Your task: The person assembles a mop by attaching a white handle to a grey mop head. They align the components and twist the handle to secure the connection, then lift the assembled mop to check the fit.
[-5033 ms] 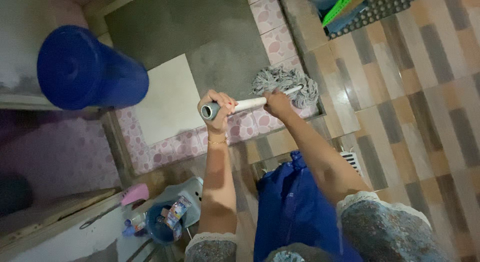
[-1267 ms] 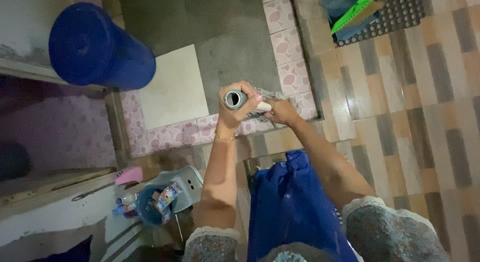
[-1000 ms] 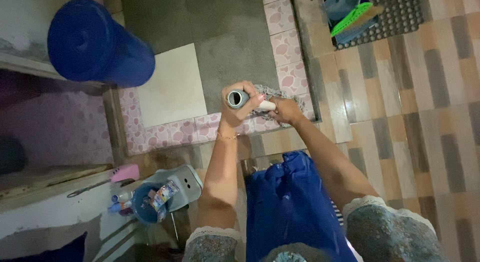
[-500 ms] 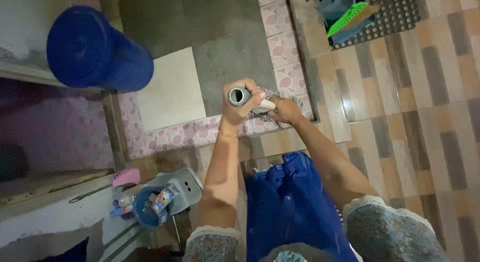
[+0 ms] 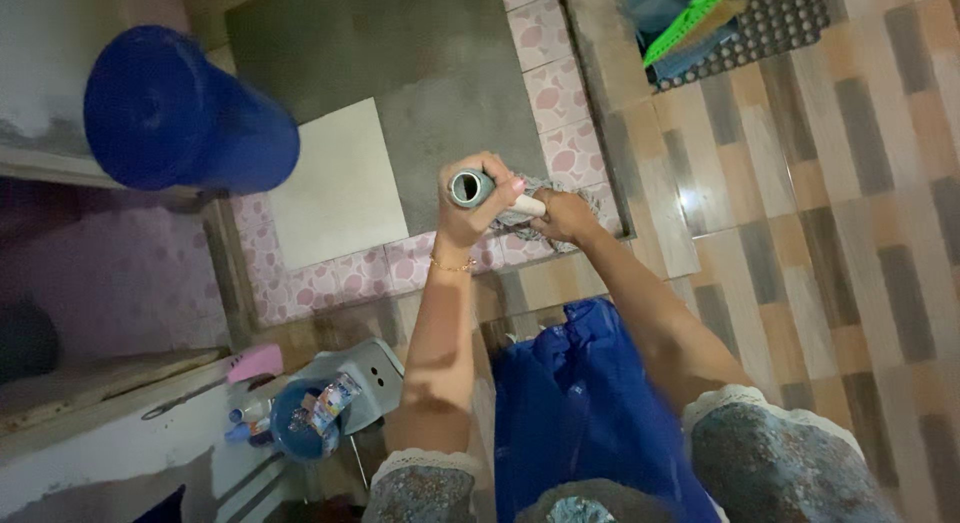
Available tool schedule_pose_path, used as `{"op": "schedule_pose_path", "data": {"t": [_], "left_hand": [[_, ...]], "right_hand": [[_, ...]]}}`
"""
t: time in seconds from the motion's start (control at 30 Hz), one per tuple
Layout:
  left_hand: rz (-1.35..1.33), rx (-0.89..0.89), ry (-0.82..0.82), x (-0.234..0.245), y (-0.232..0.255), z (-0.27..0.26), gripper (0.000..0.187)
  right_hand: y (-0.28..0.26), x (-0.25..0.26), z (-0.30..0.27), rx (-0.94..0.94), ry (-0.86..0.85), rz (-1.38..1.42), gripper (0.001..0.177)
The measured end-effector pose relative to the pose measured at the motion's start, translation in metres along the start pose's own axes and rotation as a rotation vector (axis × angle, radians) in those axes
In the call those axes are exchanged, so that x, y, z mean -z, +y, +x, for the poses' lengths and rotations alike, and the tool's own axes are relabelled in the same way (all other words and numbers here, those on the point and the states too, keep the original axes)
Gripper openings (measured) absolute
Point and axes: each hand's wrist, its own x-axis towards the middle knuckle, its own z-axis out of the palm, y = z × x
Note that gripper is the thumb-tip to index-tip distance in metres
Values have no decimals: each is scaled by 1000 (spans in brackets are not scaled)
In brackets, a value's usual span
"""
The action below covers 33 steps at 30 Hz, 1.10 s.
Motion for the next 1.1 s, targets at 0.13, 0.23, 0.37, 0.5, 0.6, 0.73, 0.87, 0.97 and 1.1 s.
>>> {"op": "schedule_pose_path", "data": {"t": [0.13,0.23,0.37,0.5,0.6,0.73,0.87,0.97,1.1], "left_hand": [[-6,-40,-27,-4,0,6,19],[11,-32,-38,-6,-1,9,20],[-4,-40,-48,-11,-1,13,20],[-7,-29,-65,-17,-2,17,18],[53,-93,-112,-18,-5,28,15],[-26,-26,-122,-23,0,29,17],[-10,-49,-160,-24,3,41,16],[-61,-21,-161,-28,4,44,15],[-53,-8,-179,-37,6,52,15]], "right_hand": [[8,-2,2,-1,26,21,37],[12,-2,-1,26,66,6,34],[10,6,-4,-17,29,-32,39],[9,15,-9,-19,45,-12,34],[12,21,-12,3,84,-6,34],[13,24,-13,-66,67,0,34],[22,20,-11,-64,86,-46,34],[36,18,-11,18,180,-25,28],[42,19,-11,-42,156,-3,30]]}}
